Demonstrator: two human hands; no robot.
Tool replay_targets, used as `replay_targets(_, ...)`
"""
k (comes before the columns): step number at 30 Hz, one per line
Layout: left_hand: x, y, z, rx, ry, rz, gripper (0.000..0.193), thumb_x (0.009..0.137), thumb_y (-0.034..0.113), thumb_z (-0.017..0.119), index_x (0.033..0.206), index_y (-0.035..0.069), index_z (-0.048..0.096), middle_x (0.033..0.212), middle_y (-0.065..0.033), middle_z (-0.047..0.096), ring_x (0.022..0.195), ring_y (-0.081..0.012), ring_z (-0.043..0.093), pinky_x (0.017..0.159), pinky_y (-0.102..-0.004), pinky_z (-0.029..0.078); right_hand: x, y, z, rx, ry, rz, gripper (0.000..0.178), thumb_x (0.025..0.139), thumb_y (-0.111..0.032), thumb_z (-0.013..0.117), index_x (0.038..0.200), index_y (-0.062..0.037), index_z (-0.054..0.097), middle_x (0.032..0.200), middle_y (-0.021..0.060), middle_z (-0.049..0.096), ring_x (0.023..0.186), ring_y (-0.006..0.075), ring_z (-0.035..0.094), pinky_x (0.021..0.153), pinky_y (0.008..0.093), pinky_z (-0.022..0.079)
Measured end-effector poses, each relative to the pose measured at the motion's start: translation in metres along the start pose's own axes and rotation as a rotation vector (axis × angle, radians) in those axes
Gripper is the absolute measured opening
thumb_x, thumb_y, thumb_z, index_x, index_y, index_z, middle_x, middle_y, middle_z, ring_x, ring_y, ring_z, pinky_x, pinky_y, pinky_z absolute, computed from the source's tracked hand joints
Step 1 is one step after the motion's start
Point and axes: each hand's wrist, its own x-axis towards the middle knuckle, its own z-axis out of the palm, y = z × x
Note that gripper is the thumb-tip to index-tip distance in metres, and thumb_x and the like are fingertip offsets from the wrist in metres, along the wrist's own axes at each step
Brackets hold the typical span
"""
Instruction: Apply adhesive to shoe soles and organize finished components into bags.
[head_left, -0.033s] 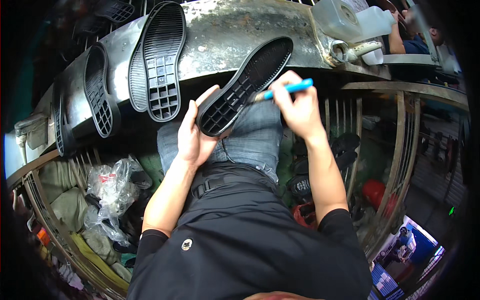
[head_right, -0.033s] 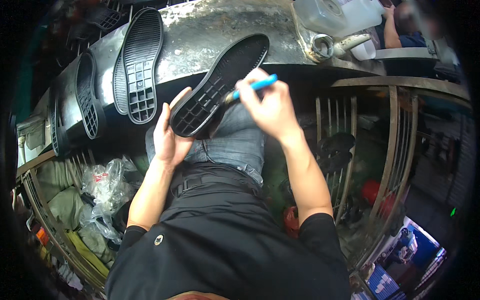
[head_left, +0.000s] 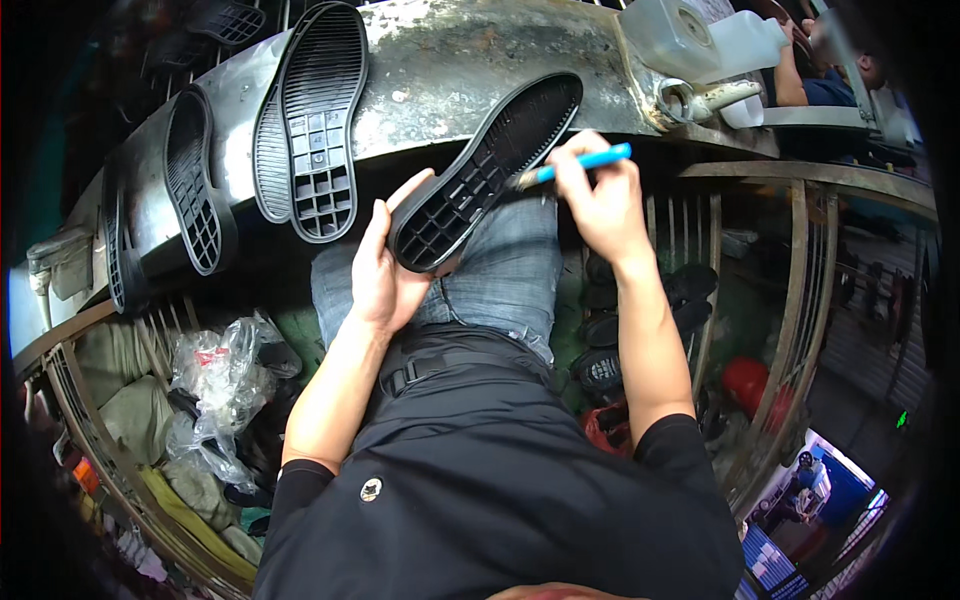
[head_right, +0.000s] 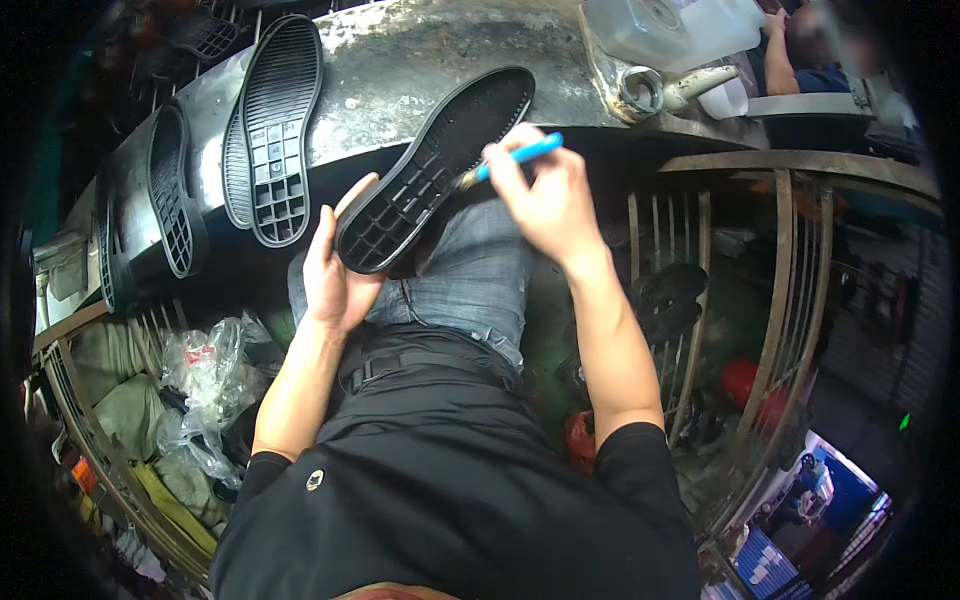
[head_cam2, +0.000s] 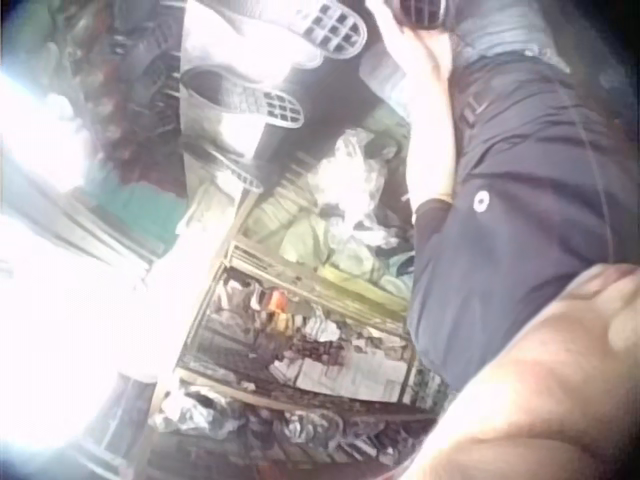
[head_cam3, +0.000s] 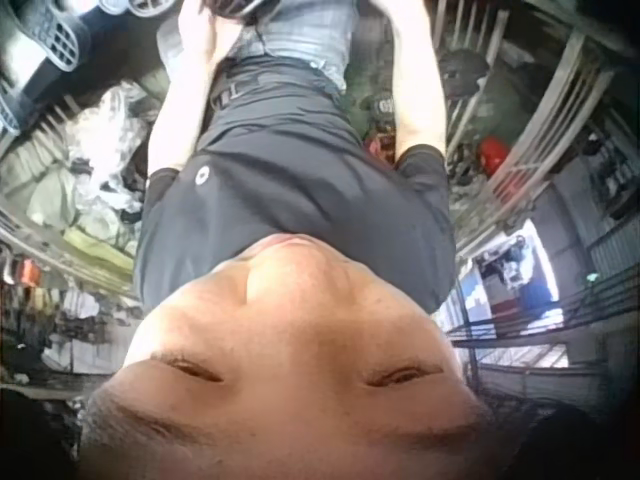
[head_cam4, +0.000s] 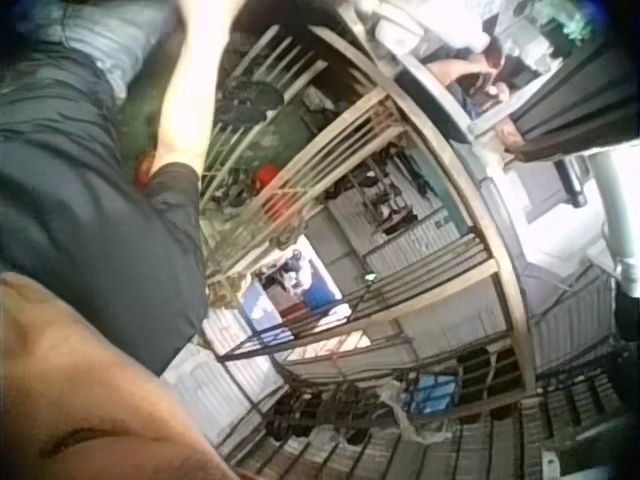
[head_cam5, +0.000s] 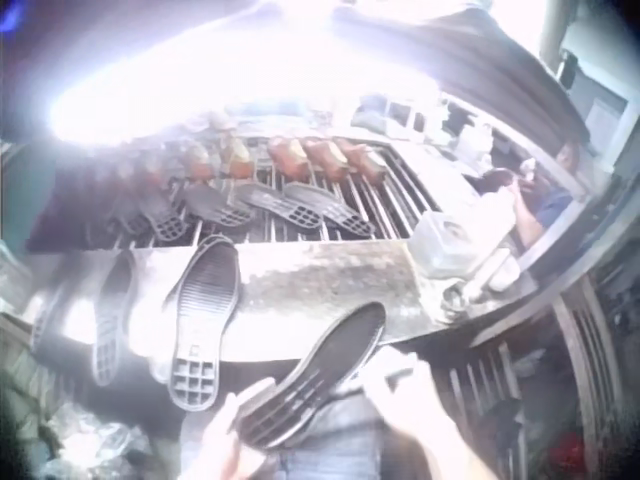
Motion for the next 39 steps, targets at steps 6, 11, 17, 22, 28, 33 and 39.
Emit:
replay_targets(6, 0.003, 0.001, 0.007, 0.020, -0.005, -0.013, 0.073, 0.116, 0.061, 0.032, 0.166, 0.009, 0.040, 0.154, -0.0151, 0.058, 0.135, -0.0294, 0.063, 0.107, -0.0469, 0.054, 0.040, 0.034, -0.046, -0.283, 0.285, 0.008, 0.022, 0.105, -0.022, 0.071, 0.097, -0.0016, 0.069, 0.081, 0.0150, 0.072, 0.074, 0.0292, 0.073, 0.070, 0.0384, 0.055)
replay_targets(11, 0.004, 0.011, 0.005, 0.038, -0.050, -0.004, 0.078, 0.112, 0.065, 0.037, 0.168, 0.010, 0.036, 0.165, -0.0154, 0.050, 0.149, -0.0333, 0.052, 0.123, -0.0560, 0.042, 0.046, 0.014, -0.027, -0.029, 0.458, -0.182, 0.012, 0.106, -0.014, 0.067, 0.102, -0.0024, 0.070, 0.087, 0.0111, 0.076, 0.075, 0.0203, 0.074, 0.069, 0.0346, 0.057)
replay_targets(17, 0.048, 0.033, 0.021, 0.049, -0.051, -0.049, 0.069, 0.111, 0.048, 0.051, 0.167, 0.011, 0.037, 0.169, -0.0148, 0.045, 0.154, -0.0359, 0.047, 0.128, -0.0584, 0.037, 0.032, 0.009, 0.025, -0.110, 0.430, -0.587, 0.012, 0.098, -0.015, 0.075, 0.102, -0.0037, 0.074, 0.095, 0.0125, 0.077, 0.089, 0.0374, 0.072, 0.100, 0.0502, 0.054)
replay_targets(22, 0.140, 0.070, 0.079, 0.259, -0.182, 0.079, 0.070, 0.105, 0.028, 0.061, 0.167, 0.008, 0.037, 0.160, -0.0131, 0.055, 0.147, -0.0263, 0.053, 0.126, -0.0483, 0.038, 0.086, 0.066, 0.031, -0.244, 0.633, -0.404, 0.025, 0.098, -0.016, 0.076, 0.117, -0.0044, 0.067, 0.108, 0.0157, 0.069, 0.105, 0.0388, 0.066, 0.097, 0.0486, 0.050)
replay_targets(28, 0.288, 0.082, 0.135, 0.263, -0.043, 0.110, 0.054, 0.097, 0.010, 0.062, 0.150, 0.012, 0.051, 0.110, -0.0026, 0.063, 0.103, -0.0176, 0.061, 0.094, -0.0362, 0.046, 0.097, 0.070, 0.039, -0.453, 0.616, -0.432, 0.033, 0.093, -0.022, 0.079, 0.123, -0.0095, 0.069, 0.111, 0.0095, 0.068, 0.108, 0.0324, 0.067, 0.109, 0.0546, 0.048)
replay_targets(33, 0.377, 0.066, 0.160, 0.107, -0.204, 0.089, 0.056, 0.095, -0.003, 0.071, 0.144, 0.008, 0.048, 0.123, -0.0105, 0.062, 0.120, -0.0268, 0.066, 0.098, -0.0410, 0.057, 0.099, 0.063, 0.048, -0.440, 0.569, -0.405, 0.036, 0.093, -0.021, 0.080, 0.125, -0.0107, 0.068, 0.112, 0.0081, 0.069, 0.107, 0.0301, 0.067, 0.111, 0.0549, 0.046)
replay_targets(39, 0.318, 0.073, 0.176, 0.759, -0.280, 0.155, 0.059, 0.106, 0.018, 0.069, 0.158, 0.002, 0.046, 0.154, -0.0147, 0.058, 0.134, -0.0278, 0.063, 0.112, -0.0411, 0.053, 0.098, 0.064, 0.041, -0.442, 0.596, -0.392, 0.034, 0.093, -0.019, 0.079, 0.124, -0.0109, 0.066, 0.111, 0.0076, 0.068, 0.106, 0.0297, 0.067, 0.110, 0.0545, 0.047)
